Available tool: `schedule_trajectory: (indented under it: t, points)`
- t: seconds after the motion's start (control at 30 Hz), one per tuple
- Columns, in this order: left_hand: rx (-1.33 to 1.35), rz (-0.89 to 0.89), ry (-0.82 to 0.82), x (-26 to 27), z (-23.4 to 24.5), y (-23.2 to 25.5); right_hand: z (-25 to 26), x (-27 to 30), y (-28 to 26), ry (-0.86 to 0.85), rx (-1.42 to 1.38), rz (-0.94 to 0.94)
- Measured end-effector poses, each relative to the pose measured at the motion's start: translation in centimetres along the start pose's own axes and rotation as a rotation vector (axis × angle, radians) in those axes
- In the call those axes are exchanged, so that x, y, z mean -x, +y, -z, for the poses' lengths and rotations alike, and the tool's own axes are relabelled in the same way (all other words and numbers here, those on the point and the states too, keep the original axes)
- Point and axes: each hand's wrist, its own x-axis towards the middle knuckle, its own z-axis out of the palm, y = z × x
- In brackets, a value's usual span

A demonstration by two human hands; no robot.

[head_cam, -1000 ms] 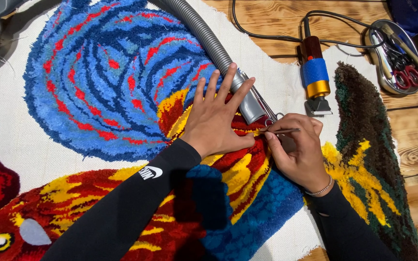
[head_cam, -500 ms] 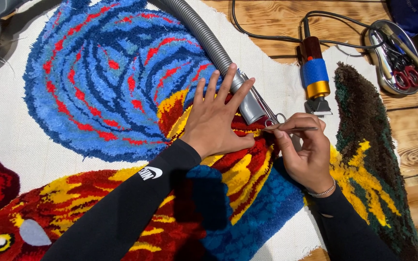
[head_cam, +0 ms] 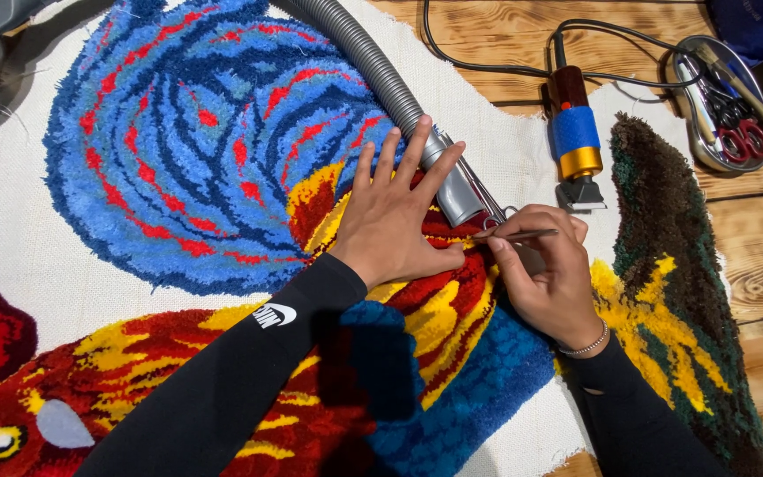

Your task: The person trims and details a handmade rug with a rooster design using scissors and a vacuum hose.

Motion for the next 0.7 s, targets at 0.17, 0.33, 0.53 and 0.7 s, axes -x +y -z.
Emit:
schedule_trajectory:
  t: [0.17, 0.33, 0.53, 0.7]
  points:
    - [-0.004, -0.001, 0.005, 0.0, 0.1, 0.0, -0.2, 0.4, 0.6, 0.053, -0.516, -0.128]
    - [-0.004, 0.005, 0.007, 0.1, 0.1, 0.0, 0.3, 0.1, -0.4, 0.040, -0.038, 0.023]
    - [0.014, -0.007, 0.102, 0.2, -1.4, -0.7, 3.1, 0.1, 0.1, -0.094, -0.152, -0.173]
    - [0.218, 0.052, 0.238, 0.0, -1.4, -0.6, 5.1, -1.9, -1.4, -0.431, 0.603, -0.341]
